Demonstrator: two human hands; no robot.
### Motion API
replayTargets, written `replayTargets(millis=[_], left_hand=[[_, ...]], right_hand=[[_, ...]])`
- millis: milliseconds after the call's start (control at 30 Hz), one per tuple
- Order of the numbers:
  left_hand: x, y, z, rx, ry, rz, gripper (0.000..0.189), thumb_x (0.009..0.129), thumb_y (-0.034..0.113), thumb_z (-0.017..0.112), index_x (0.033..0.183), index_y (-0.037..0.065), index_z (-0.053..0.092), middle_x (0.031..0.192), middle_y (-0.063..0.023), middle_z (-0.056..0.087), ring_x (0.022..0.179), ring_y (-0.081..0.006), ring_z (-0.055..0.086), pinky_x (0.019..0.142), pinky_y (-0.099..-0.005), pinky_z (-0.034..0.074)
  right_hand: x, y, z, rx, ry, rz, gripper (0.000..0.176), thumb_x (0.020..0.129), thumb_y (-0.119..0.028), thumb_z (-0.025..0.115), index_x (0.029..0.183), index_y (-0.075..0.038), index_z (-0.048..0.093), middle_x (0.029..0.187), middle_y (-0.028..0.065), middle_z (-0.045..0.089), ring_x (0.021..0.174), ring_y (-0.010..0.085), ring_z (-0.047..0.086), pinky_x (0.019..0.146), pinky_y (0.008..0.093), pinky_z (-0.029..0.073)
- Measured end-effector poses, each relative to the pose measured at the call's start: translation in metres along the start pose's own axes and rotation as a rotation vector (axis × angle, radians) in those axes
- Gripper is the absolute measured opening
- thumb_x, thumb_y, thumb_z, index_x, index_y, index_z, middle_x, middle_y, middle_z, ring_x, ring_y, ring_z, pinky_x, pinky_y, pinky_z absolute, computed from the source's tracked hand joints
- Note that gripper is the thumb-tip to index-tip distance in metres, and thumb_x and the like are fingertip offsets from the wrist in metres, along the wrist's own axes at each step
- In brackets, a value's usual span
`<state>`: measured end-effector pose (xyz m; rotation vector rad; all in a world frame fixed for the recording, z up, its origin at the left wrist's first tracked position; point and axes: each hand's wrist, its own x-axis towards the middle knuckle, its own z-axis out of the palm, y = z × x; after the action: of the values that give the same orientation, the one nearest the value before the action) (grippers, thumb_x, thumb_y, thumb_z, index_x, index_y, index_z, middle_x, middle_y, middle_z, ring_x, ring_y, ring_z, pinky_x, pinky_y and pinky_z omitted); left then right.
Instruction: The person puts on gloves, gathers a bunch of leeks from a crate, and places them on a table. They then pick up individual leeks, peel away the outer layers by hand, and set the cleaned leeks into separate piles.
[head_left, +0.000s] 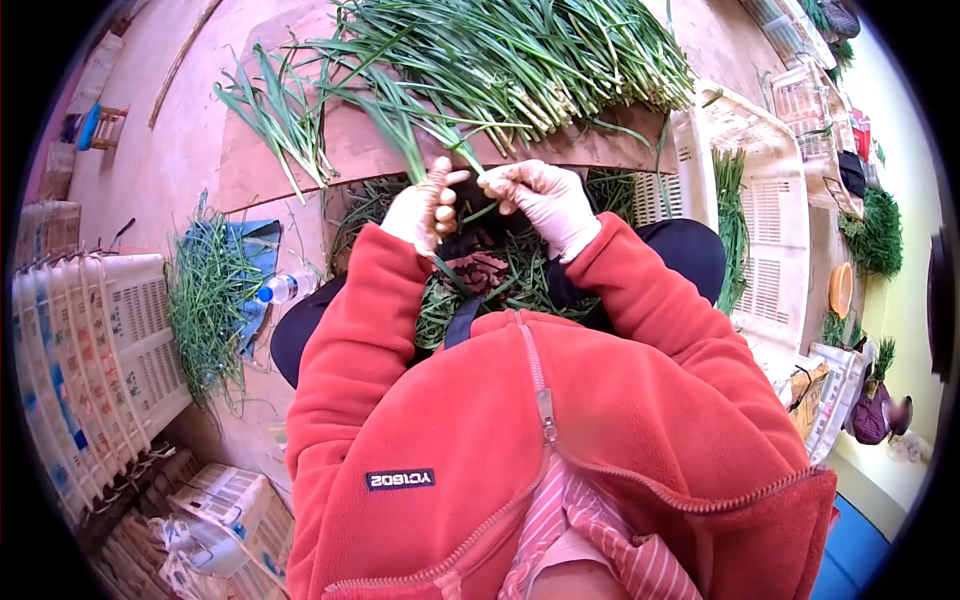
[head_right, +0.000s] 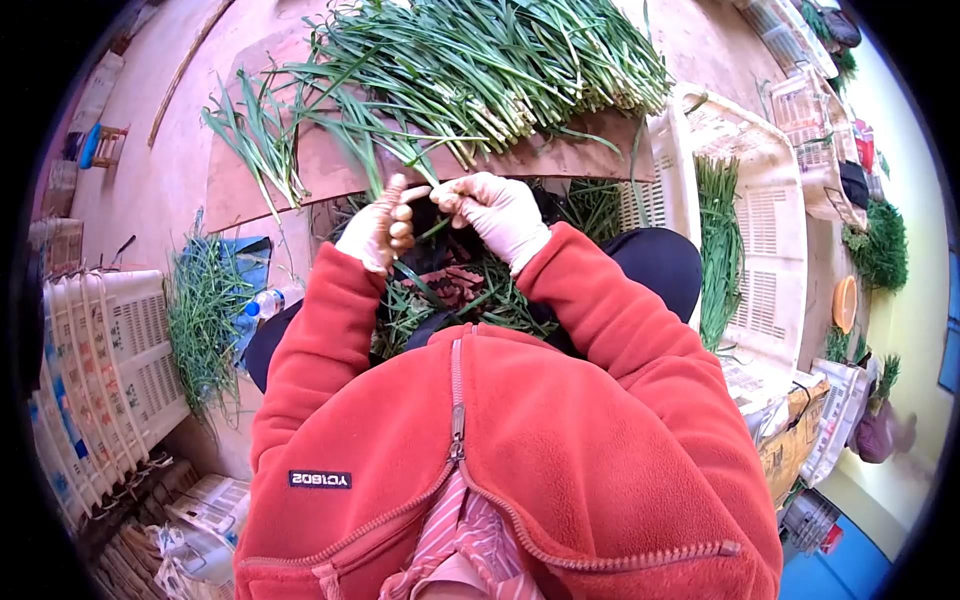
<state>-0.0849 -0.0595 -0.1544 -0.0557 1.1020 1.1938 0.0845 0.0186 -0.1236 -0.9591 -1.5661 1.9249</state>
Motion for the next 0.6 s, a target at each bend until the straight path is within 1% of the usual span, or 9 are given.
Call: replayTargets(millis=[100,167,200,233,300,400,433,500,600], left_hand=[[0.013,-0.009,0.005,0.046,-0.120,-0.036,0.040,0.093,0.036,0.052,0.123,0.009,0.055,0.052,0.0075,0.038,0.037,-0.0039,0.028,0.035,-0.0185,0.020],[0.007,-0.008,0.008,0.053,-0.127,0.038,0.037,0.096,0.029,0.048,0.124,0.006,0.053,0.050,0.0091,0.028,0.038,-0.0029,0.025,0.035,-0.0185,0.019],[0.006,-0.005,0.005,0.024,-0.152,0.024,0.037,0.096,0.028,0.047,0.125,0.006,0.053,0.050,0.0095,0.025,0.038,-0.0030,0.024,0.035,-0.0190,0.018],[0.005,-0.002,0.003,-0.005,-0.176,0.010,0.036,0.096,0.027,0.046,0.125,0.005,0.053,0.050,0.0099,0.023,0.039,-0.0031,0.022,0.036,-0.0195,0.017],[0.003,0.000,0.001,-0.030,-0.153,0.029,0.036,0.096,0.027,0.047,0.123,0.005,0.054,0.050,0.0096,0.025,0.039,-0.0039,0.020,0.037,-0.0203,0.018],[0.011,-0.003,-0.004,-0.064,-0.091,0.035,0.033,0.096,0.028,0.048,0.114,0.003,0.059,0.048,0.0088,0.022,0.039,-0.0058,0.016,0.039,-0.0228,0.016],[0.012,-0.002,-0.004,-0.065,-0.096,0.037,0.033,0.096,0.028,0.048,0.114,0.003,0.059,0.048,0.0088,0.022,0.039,-0.0058,0.016,0.039,-0.0228,0.016],[0.014,-0.003,-0.005,-0.063,-0.104,0.042,0.033,0.096,0.028,0.047,0.114,0.003,0.060,0.049,0.0087,0.021,0.039,-0.0060,0.016,0.039,-0.0228,0.016],[0.016,-0.005,-0.004,-0.061,-0.055,0.044,0.032,0.096,0.028,0.047,0.113,0.004,0.060,0.051,0.0086,0.021,0.040,-0.0059,0.016,0.038,-0.0228,0.017]], right_hand=[[-0.006,0.004,0.006,-0.051,-0.195,-0.033,0.011,0.087,-0.008,0.061,0.095,-0.003,0.068,0.085,0.0014,0.067,0.065,0.0052,0.054,0.061,0.0195,0.046],[-0.018,0.005,0.011,-0.030,-0.294,-0.050,0.010,0.087,-0.005,0.061,0.095,-0.002,0.067,0.082,0.0012,0.066,0.064,0.0055,0.054,0.061,0.0202,0.046],[-0.025,0.002,0.009,-0.232,-0.389,-0.116,0.010,0.087,-0.002,0.059,0.093,-0.001,0.067,0.081,0.0012,0.065,0.067,0.0057,0.055,0.062,0.0211,0.047],[-0.034,-0.003,0.009,-0.191,-0.425,0.214,0.010,0.082,-0.004,0.062,0.090,-0.006,0.068,0.072,0.0028,0.065,0.067,0.0065,0.057,0.062,0.0215,0.047],[-0.046,0.007,-0.004,-0.315,-0.647,0.222,0.011,0.082,-0.011,0.064,0.091,-0.007,0.068,0.074,0.0063,0.067,0.071,0.0137,0.062,0.065,0.0275,0.049],[-0.041,0.006,-0.028,-1.089,-0.837,0.224,0.033,0.076,-0.038,0.064,0.092,-0.010,0.069,0.081,0.0133,0.066,0.079,0.0321,0.063,0.073,0.0419,0.048],[-0.037,-0.003,-0.032,-1.337,-0.787,0.185,0.035,0.077,-0.041,0.063,0.089,-0.008,0.068,0.082,0.0146,0.066,0.080,0.0324,0.063,0.073,0.0425,0.048],[-0.018,-0.014,-0.037,-1.264,-0.443,0.150,0.037,0.079,-0.043,0.061,0.086,-0.007,0.068,0.083,0.0153,0.066,0.081,0.0327,0.063,0.073,0.0432,0.048],[0.001,-0.038,-0.030,-1.299,-0.239,0.200,0.036,0.084,-0.042,0.056,0.084,-0.008,0.067,0.082,0.0145,0.066,0.078,0.0320,0.063,0.071,0.0437,0.048]])
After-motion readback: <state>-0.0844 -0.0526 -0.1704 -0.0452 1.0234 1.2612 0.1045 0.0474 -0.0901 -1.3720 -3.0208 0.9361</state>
